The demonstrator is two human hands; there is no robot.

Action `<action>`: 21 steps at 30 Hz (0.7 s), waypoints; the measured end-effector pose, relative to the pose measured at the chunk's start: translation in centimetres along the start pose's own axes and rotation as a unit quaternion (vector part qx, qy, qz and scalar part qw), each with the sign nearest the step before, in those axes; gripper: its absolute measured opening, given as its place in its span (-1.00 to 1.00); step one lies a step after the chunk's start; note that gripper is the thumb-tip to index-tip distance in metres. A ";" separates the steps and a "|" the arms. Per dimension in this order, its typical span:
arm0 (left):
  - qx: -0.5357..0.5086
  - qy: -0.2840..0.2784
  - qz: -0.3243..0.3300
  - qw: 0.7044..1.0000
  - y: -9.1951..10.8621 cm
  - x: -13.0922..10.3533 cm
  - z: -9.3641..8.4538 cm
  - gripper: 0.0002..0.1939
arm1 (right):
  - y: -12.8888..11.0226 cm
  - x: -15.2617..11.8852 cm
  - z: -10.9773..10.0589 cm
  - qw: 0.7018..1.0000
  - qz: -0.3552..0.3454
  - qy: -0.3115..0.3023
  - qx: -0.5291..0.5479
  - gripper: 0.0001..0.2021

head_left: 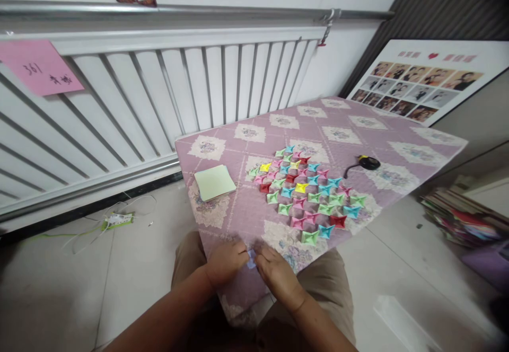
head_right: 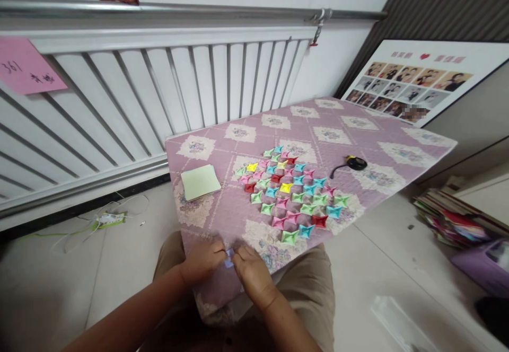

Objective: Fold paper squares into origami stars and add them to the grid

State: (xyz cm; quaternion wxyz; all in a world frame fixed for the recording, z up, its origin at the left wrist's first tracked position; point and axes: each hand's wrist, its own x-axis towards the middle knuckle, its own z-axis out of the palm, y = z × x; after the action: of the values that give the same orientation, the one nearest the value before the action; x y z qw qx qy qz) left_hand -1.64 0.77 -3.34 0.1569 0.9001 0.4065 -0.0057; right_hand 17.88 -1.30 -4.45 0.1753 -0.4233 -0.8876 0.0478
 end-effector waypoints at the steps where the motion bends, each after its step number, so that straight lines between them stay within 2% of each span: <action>1: 0.013 0.001 0.005 1.000 0.0 -0.1 0.0 -0.76 | 0.0 0.0 -0.1 1.000 -0.006 -0.003 -0.006 -0.85; 10: 0.064 0.018 0.039 0.997 -0.2 -0.6 0.3 -0.81 | -0.8 -0.6 -1.1 0.998 -0.018 -0.036 -0.041 -0.91; 16: 0.081 0.017 0.051 0.995 0.5 -1.3 -0.1 -0.84 | -1.0 -0.7 -1.1 0.997 -0.023 -0.045 -0.052 -0.89; 21: 0.112 0.041 0.056 0.991 1.3 -2.4 -0.4 -0.75 | -0.8 -0.7 -1.1 0.997 -0.022 -0.047 -0.053 -0.94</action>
State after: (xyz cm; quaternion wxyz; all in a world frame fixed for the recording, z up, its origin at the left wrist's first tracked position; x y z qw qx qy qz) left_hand -2.29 -1.65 -2.31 0.0389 0.9329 0.3580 -0.0055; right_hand 18.10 -2.47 -3.41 0.1114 -0.4091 -0.9055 0.0168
